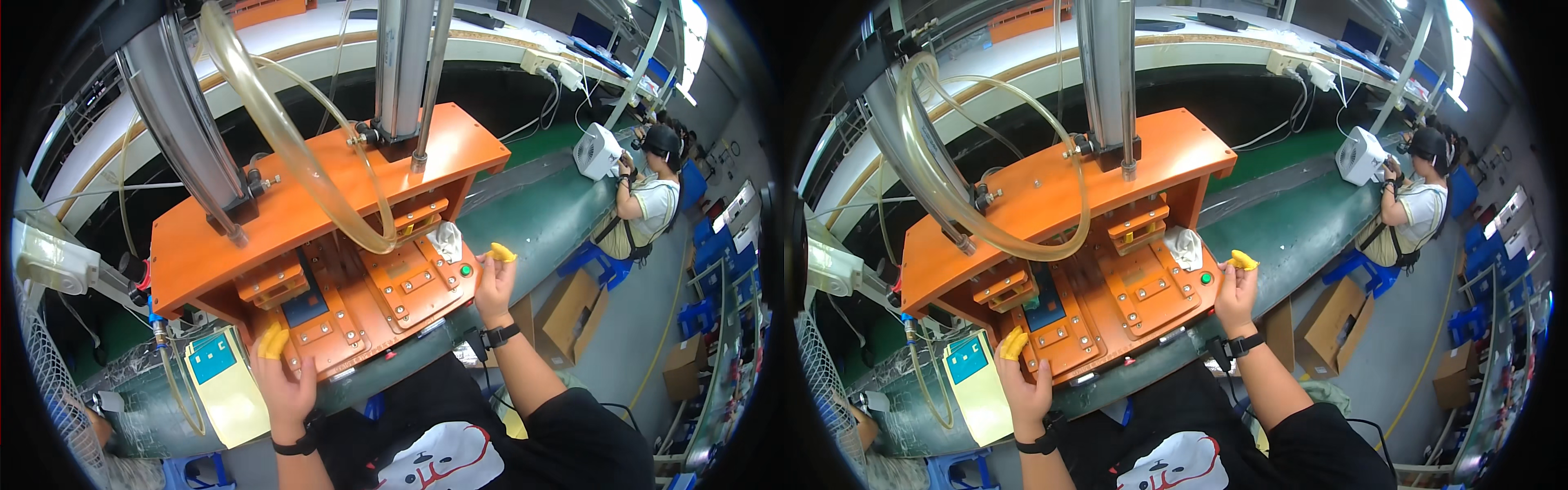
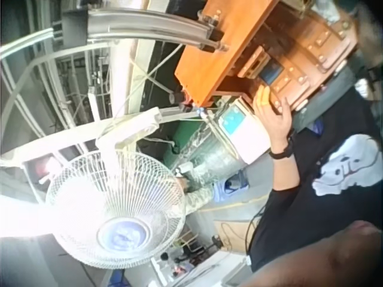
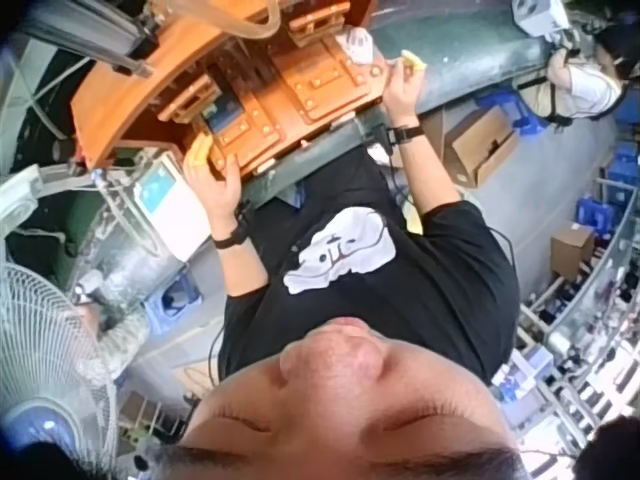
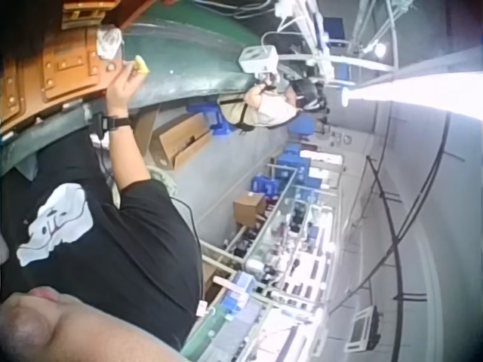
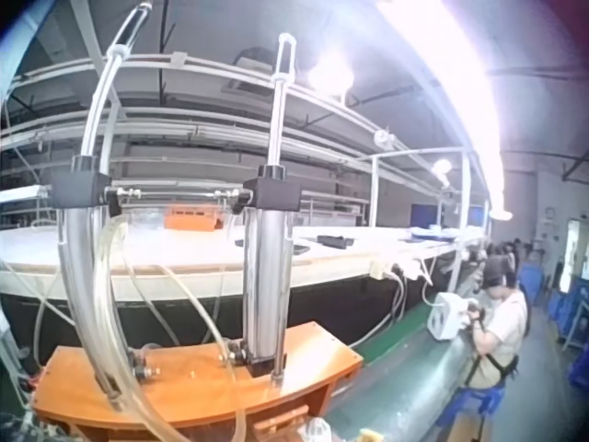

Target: The person operates an orange industrial machine by repeatedly placing small blue rectangular items into a jig, pressing a green button to activate the press, and removing the processed items. The person handles the items one at a time throughout the clip.

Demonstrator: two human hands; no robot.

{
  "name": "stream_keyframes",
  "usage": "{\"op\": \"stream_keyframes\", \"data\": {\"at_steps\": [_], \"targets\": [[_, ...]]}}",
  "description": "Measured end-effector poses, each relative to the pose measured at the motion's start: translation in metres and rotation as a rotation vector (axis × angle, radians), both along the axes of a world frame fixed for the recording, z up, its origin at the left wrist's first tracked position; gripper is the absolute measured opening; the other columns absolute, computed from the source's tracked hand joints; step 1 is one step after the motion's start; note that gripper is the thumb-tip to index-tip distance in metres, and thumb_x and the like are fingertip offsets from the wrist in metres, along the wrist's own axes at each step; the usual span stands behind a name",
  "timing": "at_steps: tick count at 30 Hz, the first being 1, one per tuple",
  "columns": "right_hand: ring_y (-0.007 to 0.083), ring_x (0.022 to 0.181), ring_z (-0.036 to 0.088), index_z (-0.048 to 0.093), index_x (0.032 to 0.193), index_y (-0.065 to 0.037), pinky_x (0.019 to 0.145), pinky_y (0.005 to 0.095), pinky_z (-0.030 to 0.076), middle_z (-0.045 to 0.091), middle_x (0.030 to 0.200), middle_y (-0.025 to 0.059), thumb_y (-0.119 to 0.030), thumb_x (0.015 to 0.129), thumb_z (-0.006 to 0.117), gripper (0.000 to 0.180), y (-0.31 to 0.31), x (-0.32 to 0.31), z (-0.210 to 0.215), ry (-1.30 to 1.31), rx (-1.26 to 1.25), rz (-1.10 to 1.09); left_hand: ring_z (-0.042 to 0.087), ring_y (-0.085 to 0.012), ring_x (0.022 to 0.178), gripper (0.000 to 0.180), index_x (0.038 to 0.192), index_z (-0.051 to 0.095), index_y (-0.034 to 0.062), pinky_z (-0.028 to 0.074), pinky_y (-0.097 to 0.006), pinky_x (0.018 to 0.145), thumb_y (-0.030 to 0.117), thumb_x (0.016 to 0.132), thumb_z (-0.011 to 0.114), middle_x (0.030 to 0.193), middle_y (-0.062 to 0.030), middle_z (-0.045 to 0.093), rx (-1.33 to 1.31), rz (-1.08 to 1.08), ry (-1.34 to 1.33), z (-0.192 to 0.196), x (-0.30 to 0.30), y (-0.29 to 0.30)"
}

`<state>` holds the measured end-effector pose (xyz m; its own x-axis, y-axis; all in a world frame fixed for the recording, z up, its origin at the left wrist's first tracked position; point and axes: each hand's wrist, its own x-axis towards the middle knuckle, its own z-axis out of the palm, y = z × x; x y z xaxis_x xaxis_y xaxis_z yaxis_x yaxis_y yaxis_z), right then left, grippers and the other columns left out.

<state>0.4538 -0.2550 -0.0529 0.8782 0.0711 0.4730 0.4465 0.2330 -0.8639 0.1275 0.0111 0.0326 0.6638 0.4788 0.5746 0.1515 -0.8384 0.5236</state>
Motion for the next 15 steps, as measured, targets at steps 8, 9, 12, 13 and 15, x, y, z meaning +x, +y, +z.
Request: {"op": "stream_keyframes", "data": {"at_steps": [8,9,12,13,15], "targets": [[0.0124,0.103,0.059,0.052,0.138,-0.002,0.096,0.0288,0.048,0.061,0.115,0.0062,-0.002,0.11,0.05,0.028,-0.0016,0.003,-0.0027,0.013,-0.067,-0.043,0.054,-0.0463,0.131,0.051,0.133,0.062,-0.0005,0.041,-0.054,0.114,0.013,0.086,0.077,0.137,-0.0201,0.063,0.0,-0.004,-0.012,0.0002,0.0006,-0.0001],[0.012,0.103,0.058,0.052,0.138,-0.002,0.096,0.0284,0.048,0.06,0.116,0.0059,-0.002,0.11,0.05,0.028,0.0,0.0006,-0.001,0.018,-0.062,-0.053,0.054,-0.0463,0.131,0.051,0.133,0.062,-0.0004,0.041,-0.054,0.114,0.013,0.086,0.077,0.137,-0.0201,0.063,0.003,0.001,-0.012,0.0001,-0.0001,-0.0005],[0.0113,0.103,0.057,0.053,0.138,-0.002,0.095,0.0277,0.047,0.059,0.117,0.0053,-0.001,0.109,0.05,0.029,0.0016,0.0,0.0003,0.013,-0.065,-0.051,0.054,-0.0461,0.131,0.05,0.133,0.062,-0.0001,0.041,-0.054,0.114,0.014,0.087,0.076,0.137,-0.0199,0.064,0.007,0.011,-0.013,0.0003,-0.0007,-0.0012],[0.0112,0.103,0.057,0.053,0.138,-0.002,0.094,0.0276,0.047,0.058,0.117,0.0051,-0.001,0.109,0.05,0.029,0.0008,0.001,0.0007,0.007,-0.071,-0.046,0.054,-0.046,0.131,0.05,0.133,0.062,0.0,0.041,-0.054,0.114,0.014,0.087,0.076,0.137,-0.0198,0.064,0.005,0.012,-0.013,0.0003,-0.0006,-0.0015],[0.012,0.107,0.058,0.052,0.141,-0.002,0.097,0.0282,0.047,0.06,0.121,0.006,0.0,0.109,0.05,0.032,-0.004,0.0061,-0.0026,0.012,-0.095,0.002,0.054,-0.046,0.13,0.05,0.133,0.063,0.0001,0.041,-0.054,0.114,0.014,0.087,0.076,0.136,-0.0196,0.064,0.0,0.011,-0.016,0.0,0.0,-0.0018]]}}
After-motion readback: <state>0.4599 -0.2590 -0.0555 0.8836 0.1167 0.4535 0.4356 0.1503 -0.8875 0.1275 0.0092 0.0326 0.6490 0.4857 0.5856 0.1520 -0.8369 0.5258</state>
